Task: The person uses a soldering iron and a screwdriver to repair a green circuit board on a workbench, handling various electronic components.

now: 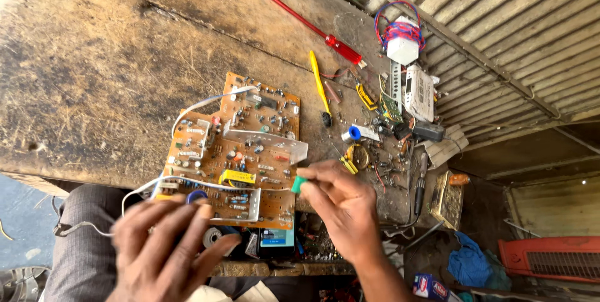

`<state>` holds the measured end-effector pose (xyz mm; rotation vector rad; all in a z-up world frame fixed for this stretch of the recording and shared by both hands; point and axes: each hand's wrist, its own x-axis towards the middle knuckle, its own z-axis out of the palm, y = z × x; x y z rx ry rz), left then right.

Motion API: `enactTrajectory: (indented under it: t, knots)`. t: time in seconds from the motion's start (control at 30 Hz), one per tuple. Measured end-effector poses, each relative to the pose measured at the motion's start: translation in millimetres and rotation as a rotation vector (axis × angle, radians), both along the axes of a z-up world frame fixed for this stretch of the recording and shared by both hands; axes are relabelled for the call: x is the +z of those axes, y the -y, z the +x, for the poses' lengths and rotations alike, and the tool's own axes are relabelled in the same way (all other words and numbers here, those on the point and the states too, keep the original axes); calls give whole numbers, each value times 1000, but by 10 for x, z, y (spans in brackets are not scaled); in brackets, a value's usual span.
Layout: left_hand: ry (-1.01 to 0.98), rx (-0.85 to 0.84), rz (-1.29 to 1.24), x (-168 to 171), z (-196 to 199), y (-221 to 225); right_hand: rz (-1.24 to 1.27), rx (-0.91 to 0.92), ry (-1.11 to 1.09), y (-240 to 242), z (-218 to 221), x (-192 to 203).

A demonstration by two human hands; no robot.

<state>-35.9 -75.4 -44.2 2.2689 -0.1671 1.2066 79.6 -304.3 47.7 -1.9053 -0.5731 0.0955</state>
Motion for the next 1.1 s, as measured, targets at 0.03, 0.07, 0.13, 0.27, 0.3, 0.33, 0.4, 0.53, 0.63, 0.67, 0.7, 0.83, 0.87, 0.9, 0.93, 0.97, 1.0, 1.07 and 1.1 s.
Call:
enactTrajectory:
  t: [0.03,0.07,0.13,0.27,0.3,0.33,0.4,0.53,0.63,0.67,0.7,0.83,0.87,0.9,0.93,0.97,1.0,1.07,1.1]
  knots:
    - [10,-48,-24,37,-7,50,120,-36,-200,46,-79,-30]
    - [-2,-64,-38,79,-9,117,180,-33,-248,91,-129,-70]
    - [-27,-99,-67,165,4,229,301,-33,-340,189,-199,-162]
    - [-59,-86,-37,243,77,295,157,-166,-134,375,-84,-363]
    - [-64,-77,-34,236,87,298,145,-193,-125,420,-25,-421]
    - [-70,-68,-31,223,92,299,133,-220,-116,462,26,-477]
    - [-70,-66,-30,188,80,302,-56,-302,9,516,112,-587]
    - [-100,-46,-19,134,51,308,-299,-272,354,612,145,-632]
    - [-92,-40,0,111,62,302,-405,-229,511,619,179,-657]
    - [-100,-42,-1,111,66,302,-394,-228,491,624,190,-662]
    - [-109,-44,-2,110,60,303,-383,-226,471,631,191,-668]
    - [-88,-32,20,74,87,305,-370,-220,485,639,195,-709]
    - [-90,-31,18,67,84,307,-371,-221,486,646,187,-714]
    - [-90,-29,16,62,87,306,-372,-222,490,648,190,-715]
    - [-90,-27,15,60,88,304,-372,-222,494,648,193,-716]
    - [-86,-28,17,57,91,306,-375,-221,509,648,194,-719]
    - [-82,-28,18,54,97,308,-377,-220,523,648,194,-722]
    - [-74,-27,23,52,104,306,-376,-230,505,642,188,-728]
    - [-69,-25,26,52,107,305,-373,-241,472,638,182,-730]
